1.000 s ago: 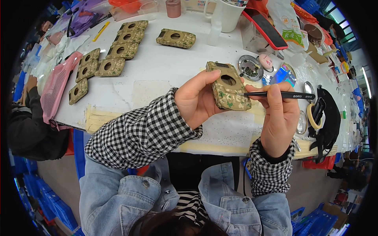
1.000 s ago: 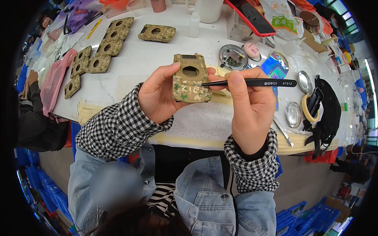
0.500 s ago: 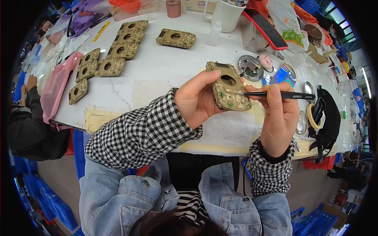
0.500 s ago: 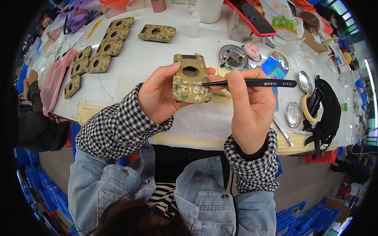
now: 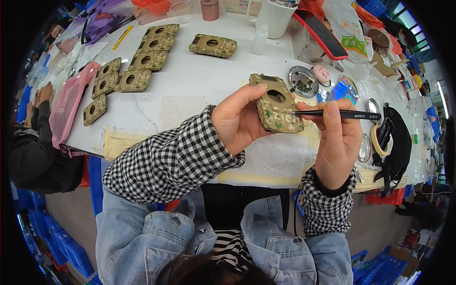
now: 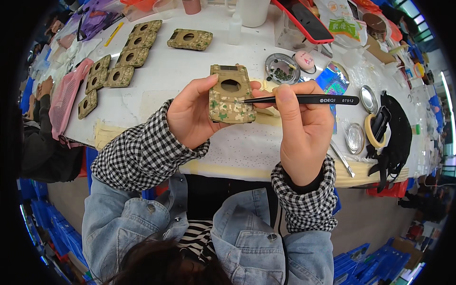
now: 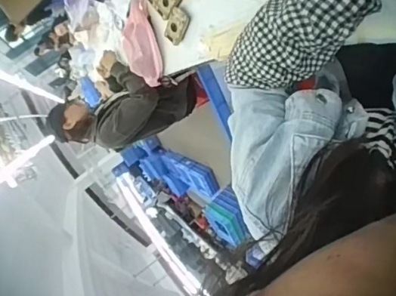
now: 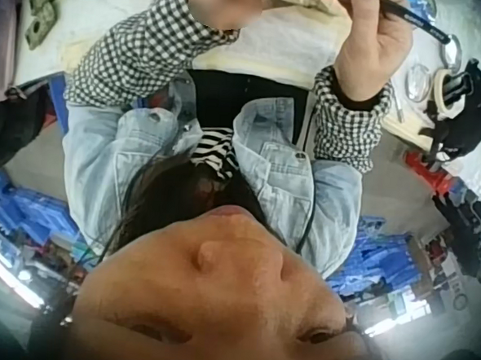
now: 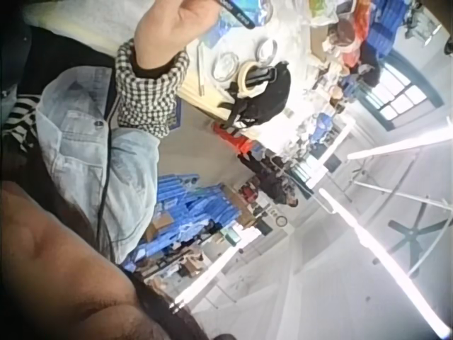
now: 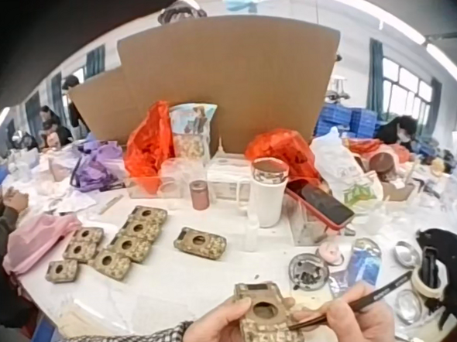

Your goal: The person is assembling and detailing a camouflage toy tank model using tweezers and a brush.

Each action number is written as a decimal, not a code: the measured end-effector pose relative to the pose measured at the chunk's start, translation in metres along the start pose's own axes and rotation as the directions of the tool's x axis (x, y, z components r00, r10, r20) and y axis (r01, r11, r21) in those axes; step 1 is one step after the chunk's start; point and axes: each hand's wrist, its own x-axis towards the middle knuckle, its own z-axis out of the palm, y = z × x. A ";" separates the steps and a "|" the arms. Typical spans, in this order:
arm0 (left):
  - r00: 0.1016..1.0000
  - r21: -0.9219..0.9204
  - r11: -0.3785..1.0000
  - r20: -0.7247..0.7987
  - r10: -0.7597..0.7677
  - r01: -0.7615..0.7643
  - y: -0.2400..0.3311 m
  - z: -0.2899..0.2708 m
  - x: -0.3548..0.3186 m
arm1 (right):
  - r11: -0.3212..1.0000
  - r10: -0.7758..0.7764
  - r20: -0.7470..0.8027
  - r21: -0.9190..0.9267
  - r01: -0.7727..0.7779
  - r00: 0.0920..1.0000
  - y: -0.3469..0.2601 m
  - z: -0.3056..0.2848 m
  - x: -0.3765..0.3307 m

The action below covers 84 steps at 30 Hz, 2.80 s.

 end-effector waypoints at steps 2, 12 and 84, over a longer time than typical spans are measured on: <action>1.000 -0.003 1.000 0.001 0.004 -0.004 0.000 -0.002 0.000 | 1.000 -0.001 0.004 0.009 0.001 1.000 0.002 -0.001 0.001; 0.994 -0.140 0.988 -0.092 0.060 -0.072 0.003 -0.002 -0.001 | 0.981 -0.110 -0.091 0.151 0.123 0.990 -0.003 -0.011 0.011; 0.925 0.143 0.970 0.355 0.137 -0.199 0.023 -0.005 0.009 | 0.765 -0.624 -0.111 -0.288 0.576 0.773 -0.002 -0.010 0.010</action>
